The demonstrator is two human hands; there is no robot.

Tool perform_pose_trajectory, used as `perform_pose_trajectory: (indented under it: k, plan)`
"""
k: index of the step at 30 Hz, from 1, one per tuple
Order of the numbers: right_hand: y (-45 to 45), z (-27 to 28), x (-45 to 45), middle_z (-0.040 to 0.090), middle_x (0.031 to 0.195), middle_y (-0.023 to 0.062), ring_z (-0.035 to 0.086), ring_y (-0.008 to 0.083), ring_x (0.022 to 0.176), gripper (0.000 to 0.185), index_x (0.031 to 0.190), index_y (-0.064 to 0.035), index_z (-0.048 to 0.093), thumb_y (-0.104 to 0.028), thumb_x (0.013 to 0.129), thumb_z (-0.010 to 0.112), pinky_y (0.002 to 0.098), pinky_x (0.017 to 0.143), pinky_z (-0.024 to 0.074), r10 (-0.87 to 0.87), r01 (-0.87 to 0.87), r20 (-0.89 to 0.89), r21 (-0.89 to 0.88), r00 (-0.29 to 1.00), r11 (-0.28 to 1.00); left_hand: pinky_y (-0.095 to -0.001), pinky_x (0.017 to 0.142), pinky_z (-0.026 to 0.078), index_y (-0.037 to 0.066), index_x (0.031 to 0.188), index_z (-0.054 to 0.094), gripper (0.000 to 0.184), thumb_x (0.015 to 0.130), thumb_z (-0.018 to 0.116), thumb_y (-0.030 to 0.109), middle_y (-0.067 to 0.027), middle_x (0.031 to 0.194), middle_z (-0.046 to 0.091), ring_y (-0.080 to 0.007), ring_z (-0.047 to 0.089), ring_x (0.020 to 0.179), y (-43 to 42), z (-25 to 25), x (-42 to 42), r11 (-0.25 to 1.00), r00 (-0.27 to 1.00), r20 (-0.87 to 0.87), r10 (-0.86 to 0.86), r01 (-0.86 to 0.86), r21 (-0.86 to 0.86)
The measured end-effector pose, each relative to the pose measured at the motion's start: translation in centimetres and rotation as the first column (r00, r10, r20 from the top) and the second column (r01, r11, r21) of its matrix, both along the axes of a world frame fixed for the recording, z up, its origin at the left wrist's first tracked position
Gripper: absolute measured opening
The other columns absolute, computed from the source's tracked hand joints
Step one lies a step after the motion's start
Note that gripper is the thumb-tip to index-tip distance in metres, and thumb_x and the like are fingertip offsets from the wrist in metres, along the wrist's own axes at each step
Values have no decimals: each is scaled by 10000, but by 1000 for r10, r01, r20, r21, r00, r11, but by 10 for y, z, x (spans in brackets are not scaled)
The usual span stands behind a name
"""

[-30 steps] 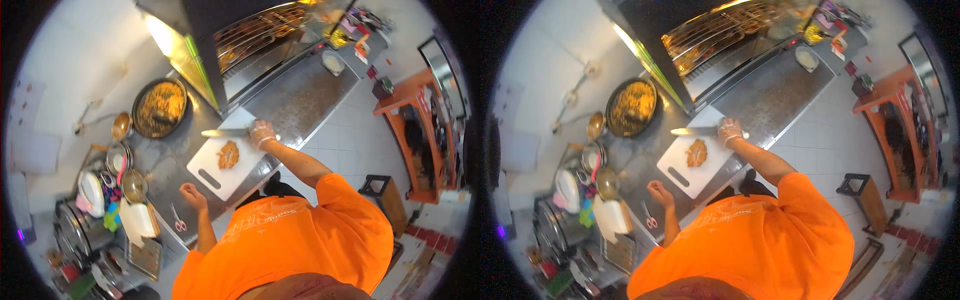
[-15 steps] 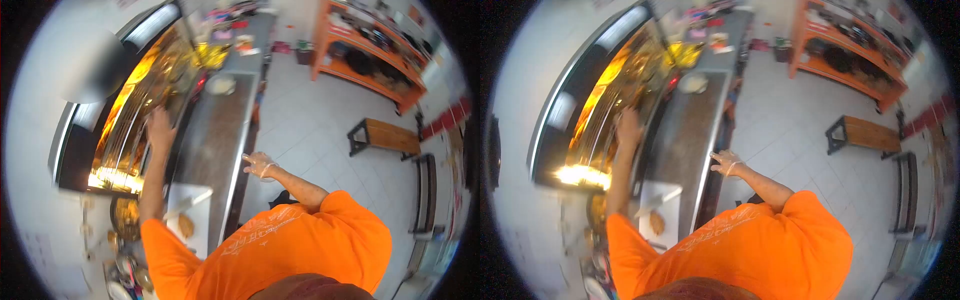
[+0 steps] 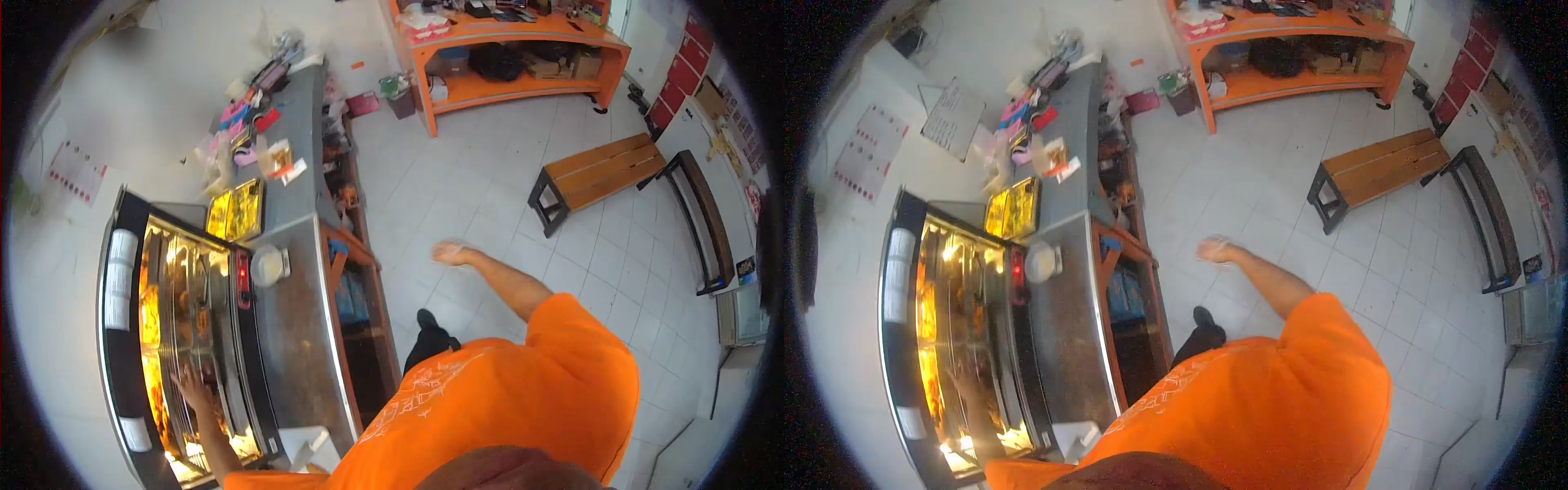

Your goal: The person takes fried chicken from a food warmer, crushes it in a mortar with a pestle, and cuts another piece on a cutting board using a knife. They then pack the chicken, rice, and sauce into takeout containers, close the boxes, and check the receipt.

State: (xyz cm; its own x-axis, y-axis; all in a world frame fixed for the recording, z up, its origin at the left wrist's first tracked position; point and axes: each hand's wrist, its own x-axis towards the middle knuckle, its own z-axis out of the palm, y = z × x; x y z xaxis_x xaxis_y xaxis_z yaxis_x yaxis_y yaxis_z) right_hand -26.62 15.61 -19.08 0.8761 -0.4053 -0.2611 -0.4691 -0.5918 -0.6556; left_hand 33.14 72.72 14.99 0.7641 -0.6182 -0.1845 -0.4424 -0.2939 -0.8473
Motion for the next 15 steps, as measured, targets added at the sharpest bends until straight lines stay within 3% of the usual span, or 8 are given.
perform_pose_trajectory:
  k: [1, 8, 9, 11, 12, 13, 14, 15]
  plan:
    - [-13, 36, 24, 580, 1395, 124, 568, 289, 1239, 451, 1278, -47, 618, -390, 993, 554, 383, 1091, 409, -198, 182, 37, 256, 980, 949, -581, 1240, -20, 228, 1581, 286, 742, 954, 518, 551, -28, 1664, 203, -250, 113, 1546, 8, -14, 8, 1000, 999, 50, 17, -18, 22]
    - [-244, 49, 3, 621, 1347, 86, 588, 241, 1216, 331, 1287, -55, 616, -215, 1007, 540, 367, 1067, 441, -474, 439, 9, 362, 880, 822, -487, 1048, 174, 152, 1475, 406, 715, 943, 488, 623, -54, 1443, 394, -241, 319, 1300, -132, -73, -12, 993, 999, 22, 40, -37, -116]
    - [-299, -44, -39, 645, 1303, 87, 602, 258, 1192, 309, 1249, -49, 639, -148, 972, 544, 383, 1049, 461, -166, 236, 241, -301, 956, 924, -473, 1016, 206, 140, 1458, 425, 720, 939, 488, 635, -55, 1407, 424, -240, 352, 1260, -175, -77, -15, 989, 995, -103, 14, -29, -148]
    - [-328, -109, -147, 708, 1094, 131, 638, 328, 1101, 221, 1020, -69, 721, -143, 927, 535, 424, 997, 490, -411, 576, 420, -435, 809, 692, -445, 951, 270, 116, 1423, 463, 733, 930, 487, 659, -59, 1335, 484, -237, 418, 1178, -268, -91, -29, 982, 909, -417, -21, -59, -179]
    - [-321, -75, -184, 710, 1050, 161, 648, 330, 1076, 210, 951, -75, 720, -159, 906, 533, 458, 940, 509, -785, 746, 35, -341, 618, 572, -431, 919, 302, 103, 1406, 482, 743, 926, 486, 671, -60, 1299, 514, -235, 451, 1137, -322, -101, -37, 985, 801, -598, -32, -78, -157]
    - [-331, -105, -245, 710, 1036, 175, 672, 330, 1023, 237, 942, -60, 709, -180, 917, 507, 491, 868, 523, -637, 405, -267, -583, 723, 704, -417, 887, 334, 91, 1388, 501, 753, 922, 486, 682, -62, 1262, 544, -234, 484, 1097, -375, -113, -52, 988, 657, -754, -22, -102, -117]
    - [-319, -135, -303, 718, 1036, 184, 699, 352, 944, 288, 986, -52, 711, -195, 938, 466, 514, 839, 535, -698, 495, -140, -609, 702, 620, -403, 854, 366, 79, 1371, 520, 765, 918, 485, 694, -63, 1226, 574, -232, 517, 1056, -429, -130, -70, 992, 487, -874, 6, -112, -56]
    - [-312, -147, -338, 690, 1149, 176, 656, 361, 1064, 326, 1076, -58, 698, -254, 957, 467, 498, 897, 519, -763, 598, -380, -474, 524, 647, -389, 822, 398, 67, 1353, 539, 778, 914, 485, 706, -65, 1190, 603, -230, 550, 1015, -482, -153, -94, 996, 317, -948, 12, -90, -17]
